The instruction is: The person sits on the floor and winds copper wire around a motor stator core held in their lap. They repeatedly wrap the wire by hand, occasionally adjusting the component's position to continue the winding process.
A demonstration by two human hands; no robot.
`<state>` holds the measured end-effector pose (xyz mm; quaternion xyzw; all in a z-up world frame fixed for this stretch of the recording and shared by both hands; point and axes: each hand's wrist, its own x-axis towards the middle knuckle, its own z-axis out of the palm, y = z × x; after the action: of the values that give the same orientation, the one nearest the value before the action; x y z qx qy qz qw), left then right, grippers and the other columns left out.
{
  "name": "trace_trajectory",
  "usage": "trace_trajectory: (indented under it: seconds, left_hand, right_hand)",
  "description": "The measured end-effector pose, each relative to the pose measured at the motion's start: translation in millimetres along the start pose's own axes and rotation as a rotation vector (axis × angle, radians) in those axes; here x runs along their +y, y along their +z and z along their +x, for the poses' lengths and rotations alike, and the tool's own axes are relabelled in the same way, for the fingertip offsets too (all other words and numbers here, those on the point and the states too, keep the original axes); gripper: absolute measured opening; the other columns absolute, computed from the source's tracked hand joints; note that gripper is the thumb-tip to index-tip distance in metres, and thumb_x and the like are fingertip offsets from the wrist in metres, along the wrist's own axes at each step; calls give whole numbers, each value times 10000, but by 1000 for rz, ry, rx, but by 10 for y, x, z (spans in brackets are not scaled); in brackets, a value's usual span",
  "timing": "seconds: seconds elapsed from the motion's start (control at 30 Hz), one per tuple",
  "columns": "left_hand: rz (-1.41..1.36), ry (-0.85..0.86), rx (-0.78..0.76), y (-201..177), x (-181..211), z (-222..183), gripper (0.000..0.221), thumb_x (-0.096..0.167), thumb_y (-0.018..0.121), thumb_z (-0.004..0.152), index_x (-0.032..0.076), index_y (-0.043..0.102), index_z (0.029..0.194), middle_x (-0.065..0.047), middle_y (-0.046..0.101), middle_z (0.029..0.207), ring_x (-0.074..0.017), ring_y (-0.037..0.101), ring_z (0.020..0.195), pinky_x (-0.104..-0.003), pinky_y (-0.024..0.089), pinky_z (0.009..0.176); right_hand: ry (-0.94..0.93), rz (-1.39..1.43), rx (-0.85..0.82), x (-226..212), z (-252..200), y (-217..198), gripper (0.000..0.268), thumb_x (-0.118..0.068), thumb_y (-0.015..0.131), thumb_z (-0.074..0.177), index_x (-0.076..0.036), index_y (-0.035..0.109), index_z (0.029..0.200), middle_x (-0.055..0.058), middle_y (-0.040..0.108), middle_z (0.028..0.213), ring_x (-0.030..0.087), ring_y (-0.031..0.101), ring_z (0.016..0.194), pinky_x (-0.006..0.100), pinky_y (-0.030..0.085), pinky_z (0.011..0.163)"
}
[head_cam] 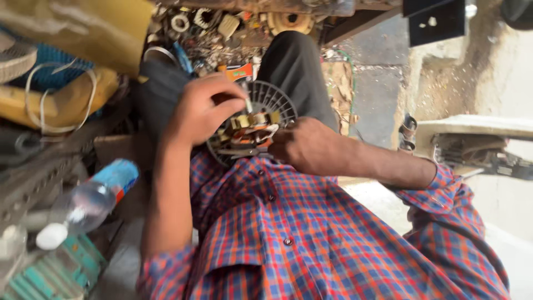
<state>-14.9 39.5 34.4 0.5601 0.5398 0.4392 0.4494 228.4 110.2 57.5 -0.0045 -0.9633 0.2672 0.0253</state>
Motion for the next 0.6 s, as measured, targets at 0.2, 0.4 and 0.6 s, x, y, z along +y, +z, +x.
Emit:
trace_trajectory:
  seconds: [0.2, 0.4, 0.6]
  left_hand:
    - [833, 466, 147, 487, 43, -616, 124, 100, 732, 934, 47, 786, 1033, -167, 610, 1374, -401, 498, 1347, -559, 437, 1116]
    - [946, 561, 188, 460, -55, -685, 120, 97, 700, 914, 27, 766, 986, -195, 569, 1392, -449, 538, 1283, -588, 453, 1077]
    - [56, 128, 335, 378, -231, -185, 150, 91, 731, 918, 13, 678, 1034, -91, 628, 1082, -172, 626, 934, -323, 539, 770]
  right_hand:
    - [73, 156, 311, 345, -200, 72, 98, -138, 773, 888, -76, 738, 955, 74, 722, 891, 277, 700, 797, 413, 547, 664]
    - [128, 451, 323, 717, 32, 449, 77, -138, 736, 908, -90, 766, 959, 86, 717, 872, 308, 692, 799, 426, 547, 679]
    - [301, 121, 453, 1022, 487, 451, 126, -241, 755, 820, -119, 770, 847, 126, 689, 780, 340, 670, 714, 456, 525, 622]
